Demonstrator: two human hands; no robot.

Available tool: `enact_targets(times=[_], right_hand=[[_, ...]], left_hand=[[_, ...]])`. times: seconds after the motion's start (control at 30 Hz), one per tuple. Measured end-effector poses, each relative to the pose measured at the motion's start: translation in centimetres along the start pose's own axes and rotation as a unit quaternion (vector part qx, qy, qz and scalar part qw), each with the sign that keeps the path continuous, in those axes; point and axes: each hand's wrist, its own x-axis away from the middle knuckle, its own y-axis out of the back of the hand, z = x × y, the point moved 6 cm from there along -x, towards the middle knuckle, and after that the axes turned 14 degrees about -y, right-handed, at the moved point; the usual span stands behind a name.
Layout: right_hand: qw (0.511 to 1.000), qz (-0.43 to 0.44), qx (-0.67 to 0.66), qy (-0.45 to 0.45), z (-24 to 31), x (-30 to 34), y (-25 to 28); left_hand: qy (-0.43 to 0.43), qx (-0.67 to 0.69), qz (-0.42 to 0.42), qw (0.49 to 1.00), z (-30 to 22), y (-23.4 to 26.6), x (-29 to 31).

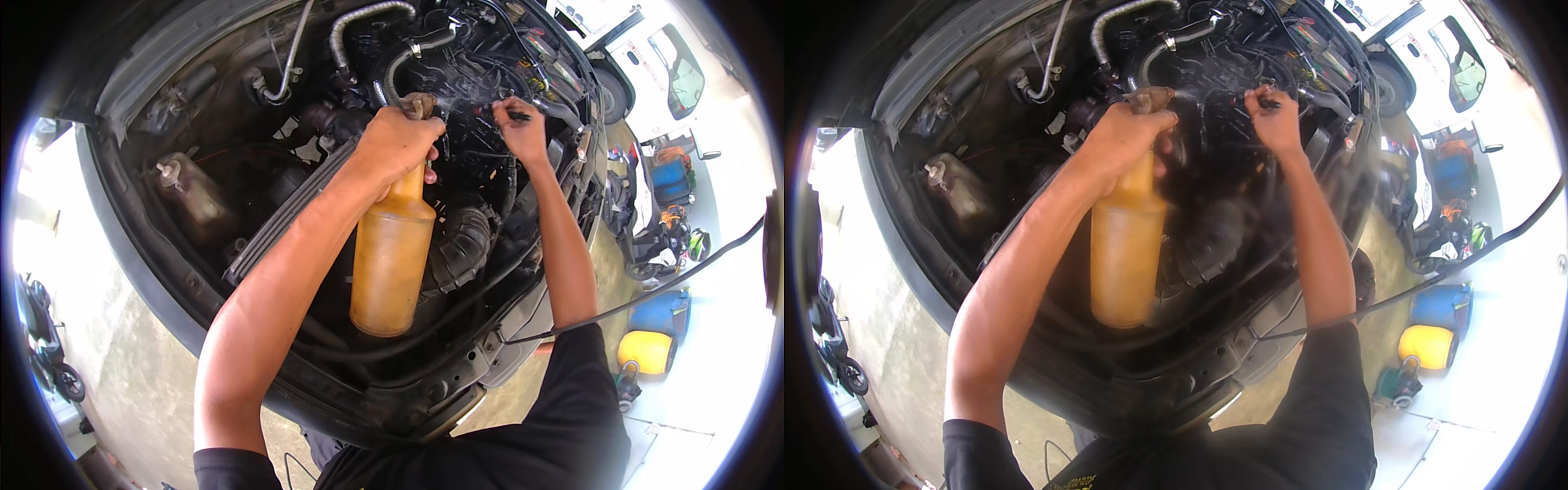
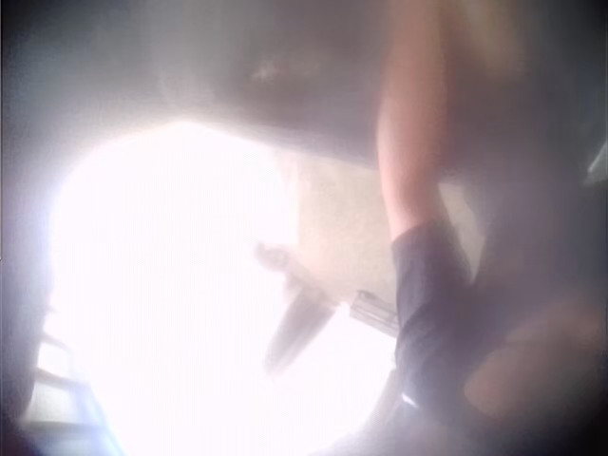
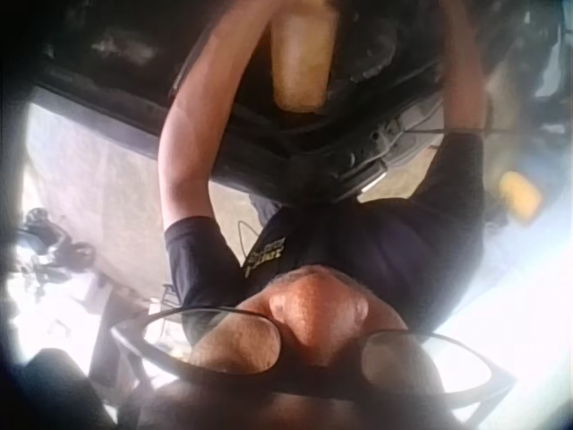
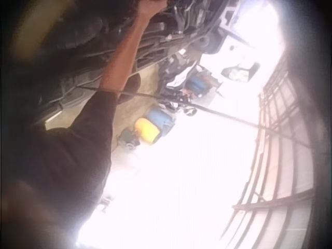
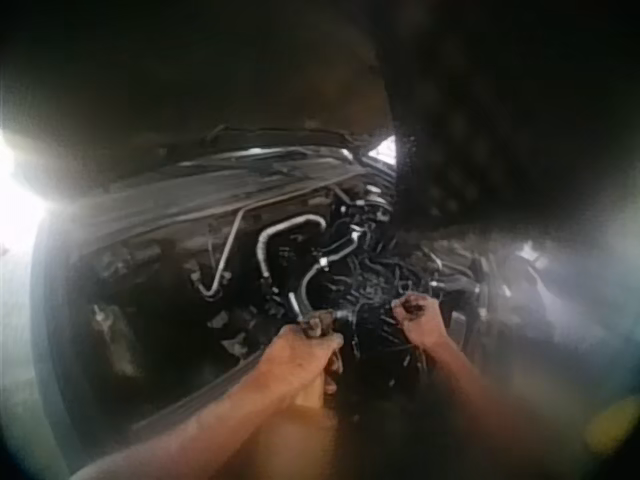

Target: The person sprays a cleaning solution from a yellow bottle onto the car engine and scrubs various components with a brush. They move around the engine bay to reach different areas, repeatedly applying the solution and scrubbing surfaces.

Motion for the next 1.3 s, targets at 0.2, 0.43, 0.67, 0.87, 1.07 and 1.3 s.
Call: enact_targets(times=[0.2,0.43,0.67,0.87,1.07,1.3], right_hand=[[0.981,-0.031,0.190,-0.002,2.7,-1.2,0.7],[0.979,0.080,0.138,-0.125,2.4,-3.1,-0.9],[0.977,0.133,0.128,-0.108,1.3,-3.4,-2.0],[0.999,0.021,-0.026,0.004,1.3,-1.1,-1.2],[0.997,0.038,0.008,0.065,1.3,1.4,-2.9],[0.996,0.060,0.020,0.063,-0.4,4.4,-4.6]], left_hand=[[0.002,0.009,-0.008,1.000,0.4,0.0,0.0],[0.005,0.011,-0.027,1.000,1.3,-0.2,-0.4],[0.005,0.008,-0.027,1.000,1.4,-0.7,-0.2],[-0.023,0.037,-0.053,0.998,1.1,-0.8,-0.3],[0.027,0.005,-0.020,0.999,1.6,-0.6,-0.3],[0.040,0.003,-0.007,0.999,1.8,-1.1,-0.1]])
